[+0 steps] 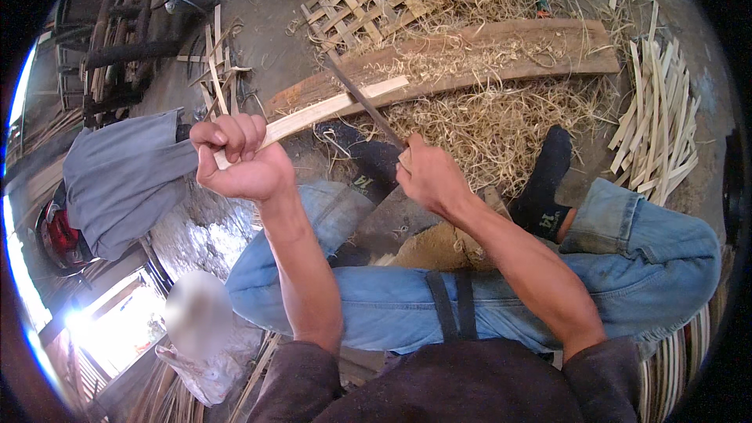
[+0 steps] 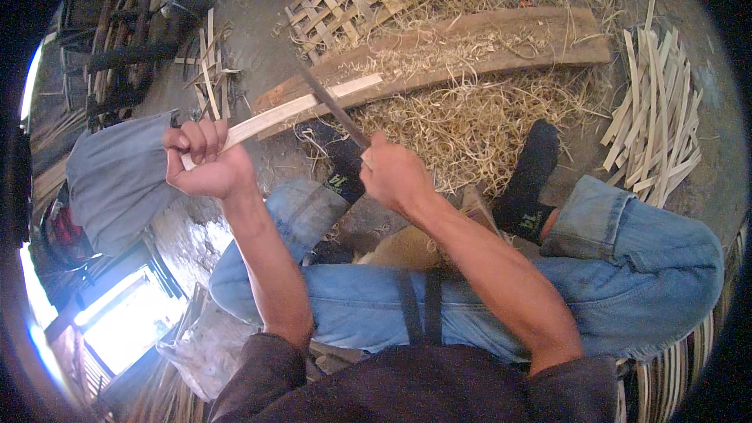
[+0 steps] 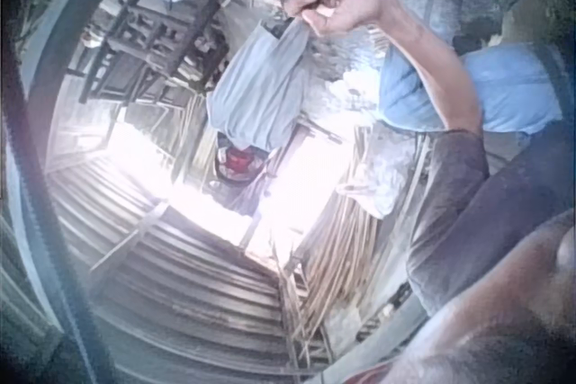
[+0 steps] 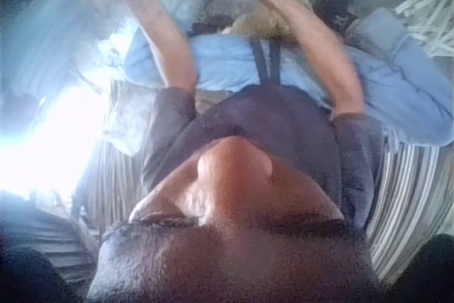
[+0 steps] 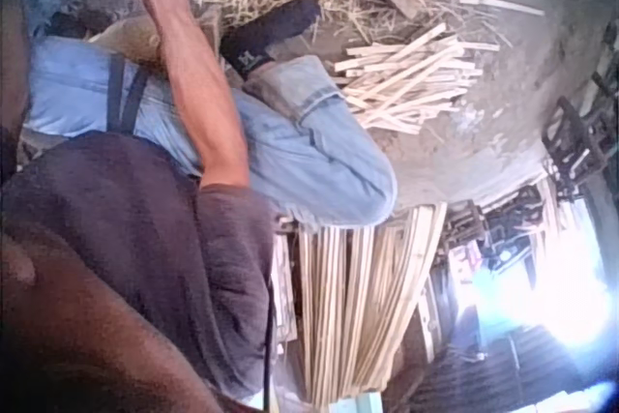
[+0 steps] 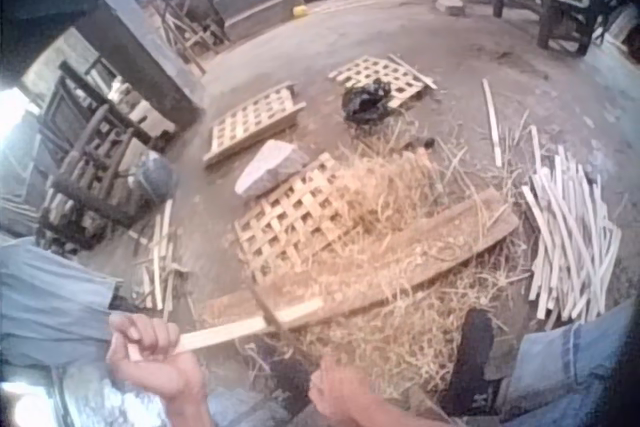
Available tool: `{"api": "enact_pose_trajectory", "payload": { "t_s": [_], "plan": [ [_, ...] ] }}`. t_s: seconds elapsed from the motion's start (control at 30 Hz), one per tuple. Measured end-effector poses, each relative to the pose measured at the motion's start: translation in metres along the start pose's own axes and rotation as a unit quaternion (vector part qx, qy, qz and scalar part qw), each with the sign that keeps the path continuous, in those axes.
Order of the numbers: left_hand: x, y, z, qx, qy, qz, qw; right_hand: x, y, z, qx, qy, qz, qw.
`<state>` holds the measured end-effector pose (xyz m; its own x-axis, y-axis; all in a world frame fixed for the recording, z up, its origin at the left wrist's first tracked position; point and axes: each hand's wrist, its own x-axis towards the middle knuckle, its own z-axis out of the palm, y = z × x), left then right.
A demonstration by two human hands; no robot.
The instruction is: The person sits on the floor and uses a knife to shave and shape thin wooden sticks. They repeatedly hold the stick in one hand and scrape along its length with the knife in the other, producing wood shavings. Finished sticks are placed aside on the floor.
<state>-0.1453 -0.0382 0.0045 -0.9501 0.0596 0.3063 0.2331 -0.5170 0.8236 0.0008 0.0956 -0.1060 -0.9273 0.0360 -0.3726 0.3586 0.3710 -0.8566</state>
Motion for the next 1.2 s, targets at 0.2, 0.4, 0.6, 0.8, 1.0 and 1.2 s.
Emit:
{"api": "enact_pose_trajectory", "payload": {
  "t_s": [0.2, 0.4, 0.6, 0.8, 1.0, 1.2],
  "plan": [
    [-0.001, -0.001, 0.000, 0.012, -0.089, -0.002, 0.996, 0.018, 0.018, -0.017, -0.085, 0.000, 0.025, 0.996],
    [-0.007, -0.004, 0.002, -0.004, -0.131, -0.005, 0.991, 0.001, -0.021, -0.010, 0.019, -0.021, 0.048, 0.998],
    [-0.004, -0.003, 0.004, -0.021, -0.157, -0.010, 0.987, 0.002, -0.017, -0.020, 0.046, -0.013, -0.042, 0.998],
    [-0.004, -0.001, -0.005, -0.024, -0.146, -0.006, 0.989, 0.007, -0.005, -0.012, 0.027, -0.030, -0.011, 0.999],
    [-0.004, -0.002, -0.002, -0.033, -0.136, -0.002, 0.990, 0.008, 0.004, -0.014, 0.035, 0.013, -0.004, 0.999],
    [-0.004, 0.000, -0.004, -0.012, -0.148, -0.016, 0.989, 0.014, 0.015, -0.024, 0.016, -0.014, 0.064, 0.998]
  ]
}}
